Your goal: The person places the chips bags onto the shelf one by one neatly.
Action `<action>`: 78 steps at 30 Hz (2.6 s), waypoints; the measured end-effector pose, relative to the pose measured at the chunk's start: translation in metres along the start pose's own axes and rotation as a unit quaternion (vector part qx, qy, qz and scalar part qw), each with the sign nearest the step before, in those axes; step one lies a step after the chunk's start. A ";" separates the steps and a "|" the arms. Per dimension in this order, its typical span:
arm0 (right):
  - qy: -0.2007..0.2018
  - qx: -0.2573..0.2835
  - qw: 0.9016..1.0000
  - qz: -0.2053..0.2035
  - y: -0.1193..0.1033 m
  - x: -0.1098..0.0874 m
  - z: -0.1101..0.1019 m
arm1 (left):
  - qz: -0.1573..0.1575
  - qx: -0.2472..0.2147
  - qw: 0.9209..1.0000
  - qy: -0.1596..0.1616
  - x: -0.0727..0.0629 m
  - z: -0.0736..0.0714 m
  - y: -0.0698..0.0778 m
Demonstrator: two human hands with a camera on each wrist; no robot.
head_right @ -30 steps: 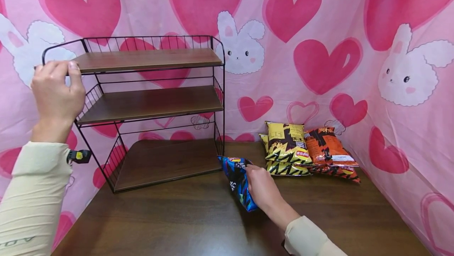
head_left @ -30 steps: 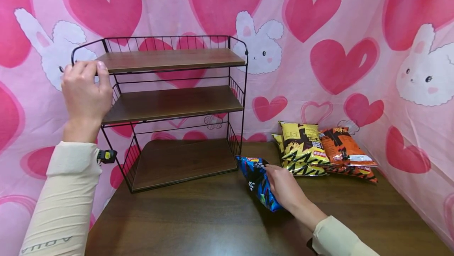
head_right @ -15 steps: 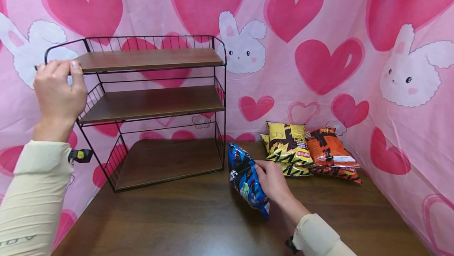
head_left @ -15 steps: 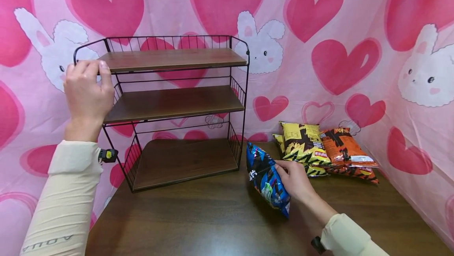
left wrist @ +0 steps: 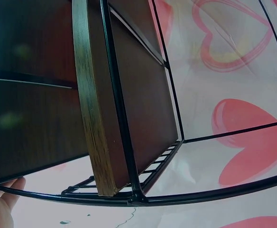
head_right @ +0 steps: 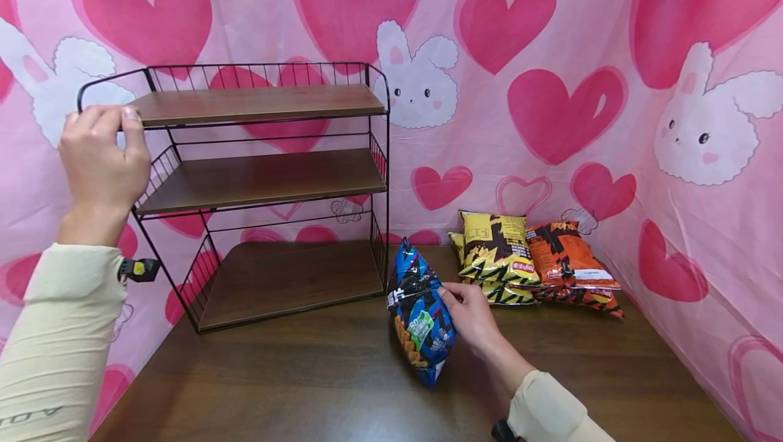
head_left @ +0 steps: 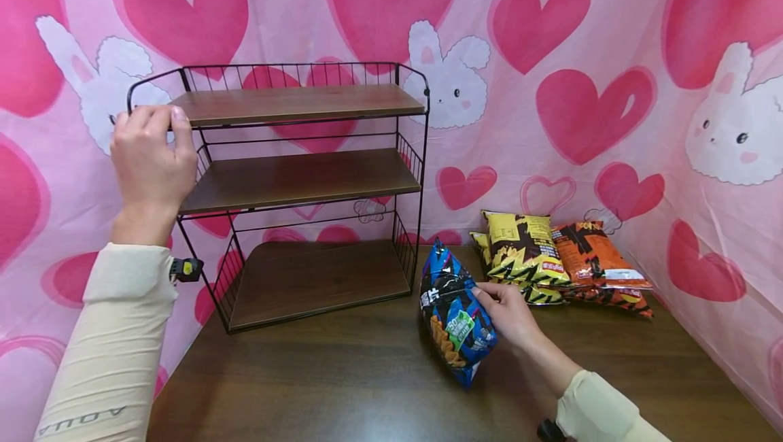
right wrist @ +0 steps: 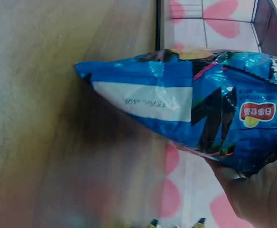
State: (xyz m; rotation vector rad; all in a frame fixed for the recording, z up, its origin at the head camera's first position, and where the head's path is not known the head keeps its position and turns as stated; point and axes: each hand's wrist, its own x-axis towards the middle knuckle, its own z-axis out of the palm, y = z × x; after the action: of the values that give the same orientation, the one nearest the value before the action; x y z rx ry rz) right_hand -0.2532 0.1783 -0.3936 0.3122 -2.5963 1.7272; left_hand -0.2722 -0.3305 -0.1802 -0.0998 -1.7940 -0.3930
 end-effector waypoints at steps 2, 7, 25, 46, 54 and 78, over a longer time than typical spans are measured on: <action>-0.006 0.037 0.999 0.021 0.002 -0.001 0.003 | 0.000 -0.001 1.000 -0.002 0.000 0.000 0.000; -0.019 0.101 0.993 0.056 0.008 -0.003 0.008 | 0.000 0.000 1.000 -0.002 0.001 0.000 0.000; -0.096 0.166 0.979 0.070 0.038 -0.002 0.008 | -0.013 0.001 1.000 -0.002 -0.001 -0.001 -0.002; -0.141 0.097 0.970 0.170 0.057 0.001 -0.014 | -0.012 0.002 1.000 -0.006 -0.002 0.000 -0.002; -0.126 0.033 0.979 0.156 0.051 0.007 -0.016 | -0.010 -0.001 1.000 -0.003 -0.001 0.000 -0.001; -0.106 -0.437 0.848 -0.280 -0.011 0.006 0.020 | -0.005 -0.006 1.000 -0.003 0.000 0.000 0.000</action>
State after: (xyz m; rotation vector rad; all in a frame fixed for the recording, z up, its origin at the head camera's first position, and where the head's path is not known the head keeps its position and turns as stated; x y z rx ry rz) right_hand -0.2553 0.1546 -0.3911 1.0950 -2.6867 0.2735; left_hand -0.2719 -0.3308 -0.1806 -0.1010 -1.7995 -0.4115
